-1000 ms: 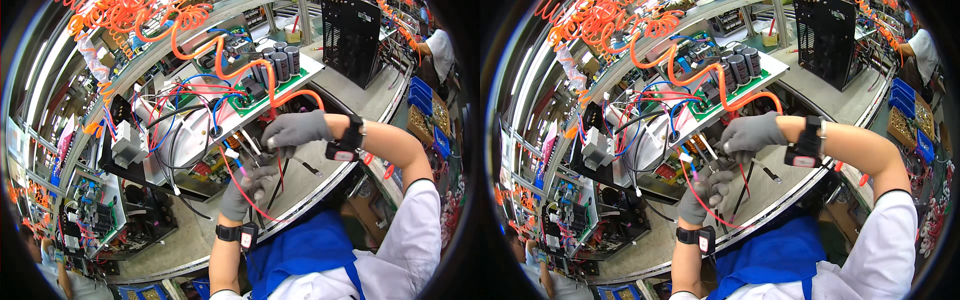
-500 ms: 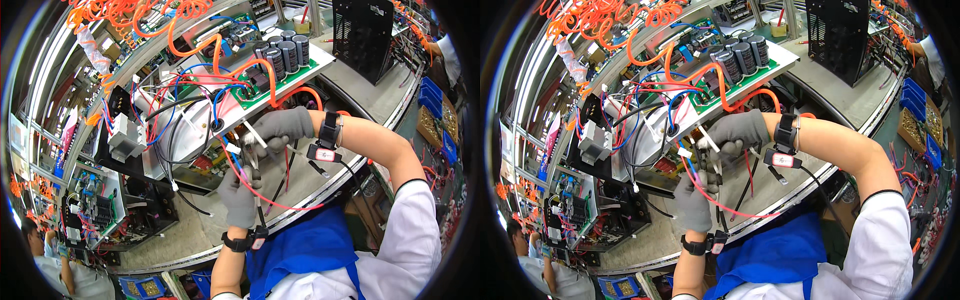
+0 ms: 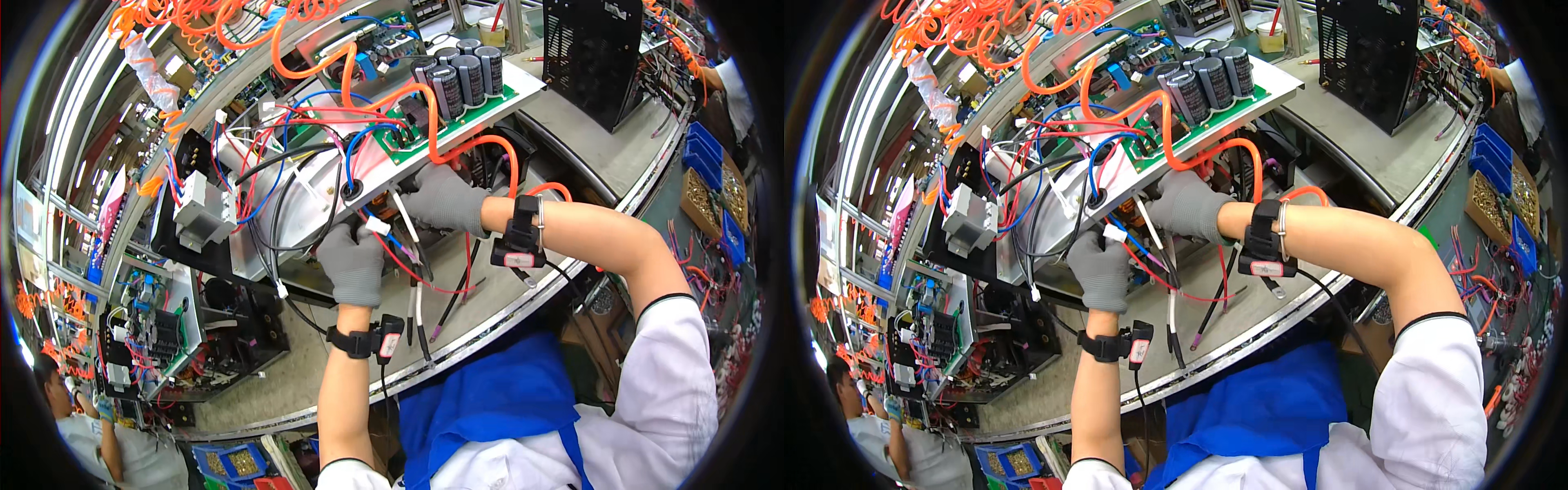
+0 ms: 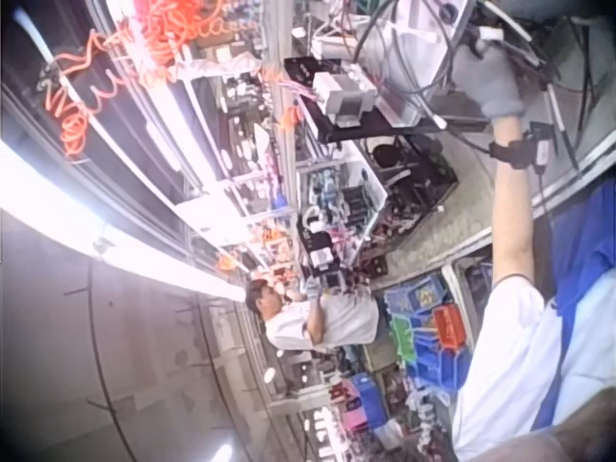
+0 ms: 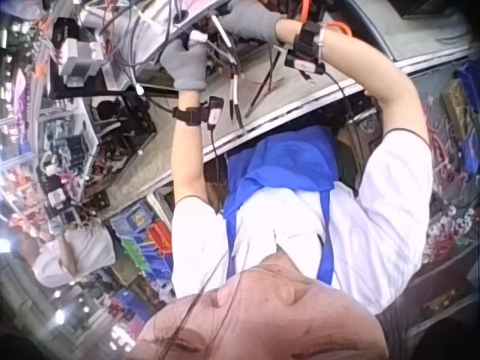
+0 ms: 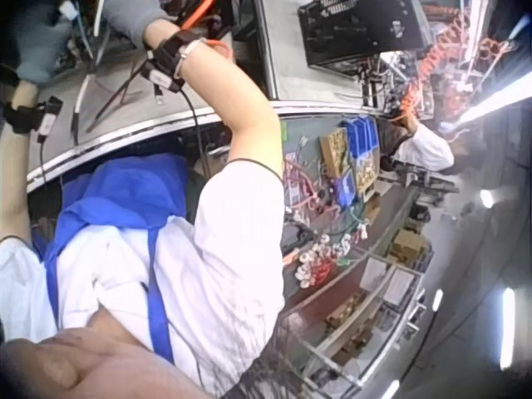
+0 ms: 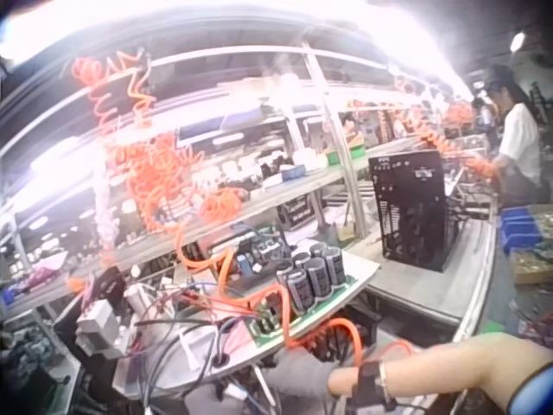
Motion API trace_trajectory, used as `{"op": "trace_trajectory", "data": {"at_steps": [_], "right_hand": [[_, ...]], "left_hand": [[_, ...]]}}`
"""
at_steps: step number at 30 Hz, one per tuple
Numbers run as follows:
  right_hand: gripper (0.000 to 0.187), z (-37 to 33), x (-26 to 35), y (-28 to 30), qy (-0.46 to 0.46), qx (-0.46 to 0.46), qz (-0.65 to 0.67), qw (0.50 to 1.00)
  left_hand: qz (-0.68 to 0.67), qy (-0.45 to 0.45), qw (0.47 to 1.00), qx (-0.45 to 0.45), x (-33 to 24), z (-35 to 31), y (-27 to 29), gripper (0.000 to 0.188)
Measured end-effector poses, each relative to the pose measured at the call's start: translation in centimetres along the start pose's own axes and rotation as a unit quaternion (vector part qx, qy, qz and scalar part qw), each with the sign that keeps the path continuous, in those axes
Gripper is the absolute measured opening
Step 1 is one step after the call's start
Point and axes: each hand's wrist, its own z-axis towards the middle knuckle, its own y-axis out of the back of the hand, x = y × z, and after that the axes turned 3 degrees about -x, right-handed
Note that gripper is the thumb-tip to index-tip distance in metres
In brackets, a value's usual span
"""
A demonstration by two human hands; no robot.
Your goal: Assembling, wiring, and securing components of an electronic inverter on a factory production line.
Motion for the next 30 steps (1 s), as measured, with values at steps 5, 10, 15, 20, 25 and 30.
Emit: {"op": "trace_trajectory", "data": {"at_steps": [5,10,15,20,25,30], "right_hand": [[0.023,-1.2,0.4,1.8,-0.047,0.14,0.091,0.985],[0.038,-2.0,-0.3,2.7,0.01,0.272,0.188,0.944],[0.028,-2.4,-0.3,2.8,-0.075,0.155,0.153,0.973],[0.031,-2.1,-1.2,1.5,-0.081,0.086,0.218,0.969],[0.033,-0.8,-2.7,0.6,-0.106,0.084,0.21,0.968],[0.036,-0.5,-2.9,0.6,-0.068,0.131,0.208,0.967]], "left_hand": [[-0.386,0.316,0.865,0.054,-0.5,-1.6,0.4,0.019],[-0.546,0.407,0.732,0.02,0.6,-3.5,-0.6,0.026],[-0.748,0.4,0.528,0.035,1.9,-5.6,-1.8,0.032],[-0.623,0.467,0.603,0.173,1.1,-6.0,-1.8,0.042],[-0.374,0.321,0.791,0.362,0.9,-5.2,0.0,0.03],[-0.088,0.024,0.989,0.113,1.7,-5.4,0.4,0.014]]}}
